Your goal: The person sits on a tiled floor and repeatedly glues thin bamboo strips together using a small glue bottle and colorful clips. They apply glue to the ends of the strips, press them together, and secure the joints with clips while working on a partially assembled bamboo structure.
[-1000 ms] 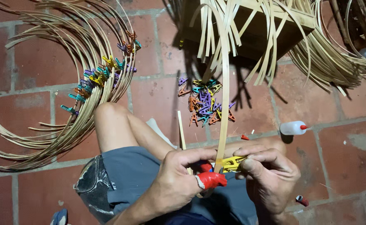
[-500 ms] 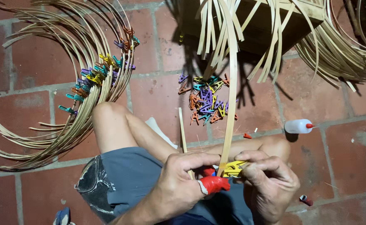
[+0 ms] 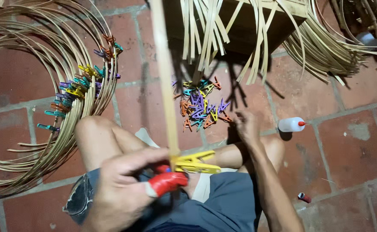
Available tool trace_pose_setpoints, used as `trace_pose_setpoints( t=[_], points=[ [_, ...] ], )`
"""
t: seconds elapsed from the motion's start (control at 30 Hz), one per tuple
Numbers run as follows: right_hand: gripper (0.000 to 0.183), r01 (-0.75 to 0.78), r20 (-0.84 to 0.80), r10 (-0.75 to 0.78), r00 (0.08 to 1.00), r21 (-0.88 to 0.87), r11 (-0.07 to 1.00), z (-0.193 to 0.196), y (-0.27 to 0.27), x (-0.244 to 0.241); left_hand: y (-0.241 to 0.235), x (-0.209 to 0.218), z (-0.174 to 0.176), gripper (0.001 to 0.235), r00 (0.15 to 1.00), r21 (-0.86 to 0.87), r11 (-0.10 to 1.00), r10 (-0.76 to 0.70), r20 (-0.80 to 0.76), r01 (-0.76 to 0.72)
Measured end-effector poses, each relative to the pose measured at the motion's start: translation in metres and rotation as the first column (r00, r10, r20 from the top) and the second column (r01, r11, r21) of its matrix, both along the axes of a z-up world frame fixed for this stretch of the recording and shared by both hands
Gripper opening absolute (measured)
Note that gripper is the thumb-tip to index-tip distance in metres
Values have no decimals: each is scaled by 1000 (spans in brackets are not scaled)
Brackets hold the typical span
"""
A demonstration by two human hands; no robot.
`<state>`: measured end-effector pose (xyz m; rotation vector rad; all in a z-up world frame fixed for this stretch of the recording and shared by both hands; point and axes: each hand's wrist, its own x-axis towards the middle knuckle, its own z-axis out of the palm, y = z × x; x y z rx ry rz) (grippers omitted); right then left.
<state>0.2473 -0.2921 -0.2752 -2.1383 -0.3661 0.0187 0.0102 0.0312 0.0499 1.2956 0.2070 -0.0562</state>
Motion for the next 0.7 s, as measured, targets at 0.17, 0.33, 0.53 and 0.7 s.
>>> trace_pose_setpoints(
  t=[0.17,0.33,0.53,0.7],
  points=[
    [29,-127,177,254,951,-526,841,-38,19,9,9,0,17,41,1000,105,994,-23,-18,25],
    [22,-145,-131,89,987,-521,841,-1,21,10,-15,5,11,42,975,-149,982,-144,-171,119],
    [44,-208,-273,298,915,313,927,249,7,5,-27,-6,2,37,971,-3,971,-237,17,237],
    [42,-788,44,787,616,50,614,426,89,-65,-29,-20,-2,41,959,-70,971,-236,-158,227]
  ],
)
